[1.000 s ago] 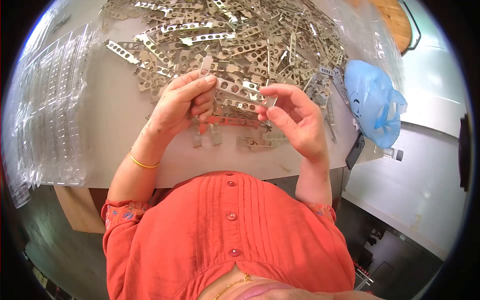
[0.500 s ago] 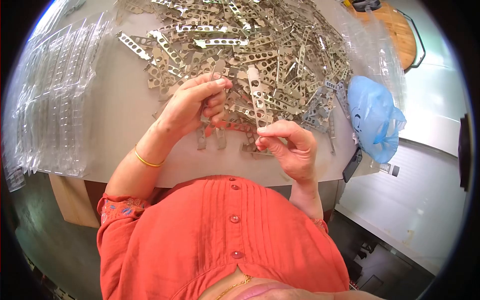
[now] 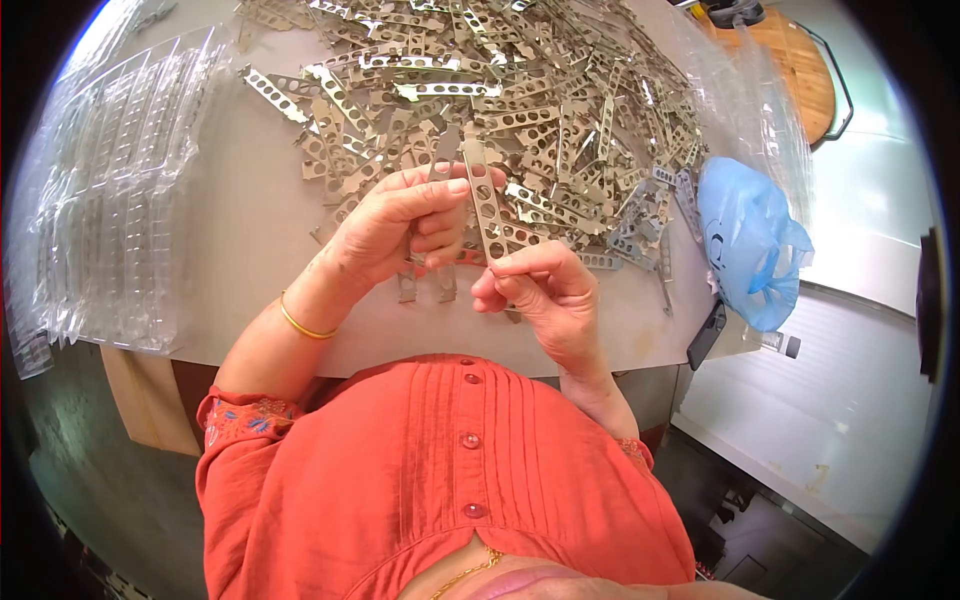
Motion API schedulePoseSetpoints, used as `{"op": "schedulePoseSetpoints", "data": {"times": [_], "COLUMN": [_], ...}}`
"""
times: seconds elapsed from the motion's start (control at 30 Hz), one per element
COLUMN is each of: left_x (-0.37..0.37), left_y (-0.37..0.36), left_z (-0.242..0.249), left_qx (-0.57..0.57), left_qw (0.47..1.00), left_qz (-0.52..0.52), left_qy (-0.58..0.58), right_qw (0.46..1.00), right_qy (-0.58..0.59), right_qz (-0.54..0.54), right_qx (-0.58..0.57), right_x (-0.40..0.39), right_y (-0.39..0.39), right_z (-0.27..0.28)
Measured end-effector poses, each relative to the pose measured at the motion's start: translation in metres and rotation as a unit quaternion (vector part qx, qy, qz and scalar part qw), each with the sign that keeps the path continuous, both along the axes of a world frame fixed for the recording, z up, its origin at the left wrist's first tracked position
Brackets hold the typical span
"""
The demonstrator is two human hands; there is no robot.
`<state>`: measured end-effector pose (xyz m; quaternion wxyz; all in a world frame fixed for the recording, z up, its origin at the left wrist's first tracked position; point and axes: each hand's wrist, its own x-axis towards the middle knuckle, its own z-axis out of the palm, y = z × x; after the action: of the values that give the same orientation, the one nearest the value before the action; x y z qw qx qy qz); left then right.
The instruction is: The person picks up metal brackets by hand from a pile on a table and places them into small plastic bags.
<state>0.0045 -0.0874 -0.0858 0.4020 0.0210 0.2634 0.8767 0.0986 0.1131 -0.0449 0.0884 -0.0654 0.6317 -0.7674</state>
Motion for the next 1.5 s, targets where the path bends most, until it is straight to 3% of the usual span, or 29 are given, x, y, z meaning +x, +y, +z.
{"op": "schedulePoseSetpoints", "data": {"times": [0.27, 0.43, 0.53, 0.87, 0.97, 1.03, 1.17, 1.27, 1.33, 1.37, 1.43, 1.5], "left_x": [0.001, 0.003, 0.004, 0.005, 0.005, 0.007, 0.007, 0.007, 0.007, 0.007, 0.006, 0.005], "left_y": [-0.001, -0.001, 0.001, -0.001, -0.001, 0.000, 0.000, 0.002, 0.003, 0.004, 0.004, 0.003], "left_z": [-0.001, 0.002, 0.003, 0.003, 0.006, 0.009, 0.008, 0.003, 0.002, 0.002, 0.001, 0.003], "left_qx": [0.032, -0.097, -0.119, -0.115, -0.142, -0.168, -0.164, -0.127, -0.059, -0.058, -0.044, -0.057], "left_qw": [0.999, 0.995, 0.992, 0.993, 0.989, 0.984, 0.983, 0.988, 0.998, 0.998, 0.998, 0.997], "left_qz": [-0.014, 0.027, 0.034, 0.025, 0.013, -0.006, -0.024, 0.006, 0.024, 0.022, 0.047, 0.036], "left_qy": [0.014, 0.017, 0.017, 0.032, 0.045, 0.056, 0.074, 0.091, 0.026, 0.027, 0.027, 0.047], "right_qw": [0.991, 0.975, 0.969, 0.971, 0.963, 0.939, 0.939, 0.950, 0.973, 0.974, 0.986, 0.987], "right_qy": [-0.077, -0.180, -0.207, -0.211, -0.228, -0.256, -0.252, -0.215, -0.192, -0.191, -0.143, -0.123], "right_qz": [0.060, 0.085, 0.092, 0.044, 0.075, 0.099, 0.088, 0.083, -0.026, -0.028, -0.085, -0.099], "right_qx": [-0.088, -0.095, -0.097, -0.101, -0.123, -0.209, -0.216, -0.210, -0.124, -0.123, 0.025, 0.042], "right_x": [0.002, -0.001, -0.004, -0.006, -0.008, -0.010, -0.008, -0.008, -0.008, -0.008, -0.009, -0.010], "right_y": [-0.010, -0.015, -0.015, -0.020, -0.013, -0.009, -0.011, -0.010, -0.014, -0.013, -0.011, -0.011], "right_z": [-0.008, -0.006, -0.007, -0.013, -0.015, -0.016, -0.020, -0.021, -0.012, -0.011, -0.010, -0.009]}}
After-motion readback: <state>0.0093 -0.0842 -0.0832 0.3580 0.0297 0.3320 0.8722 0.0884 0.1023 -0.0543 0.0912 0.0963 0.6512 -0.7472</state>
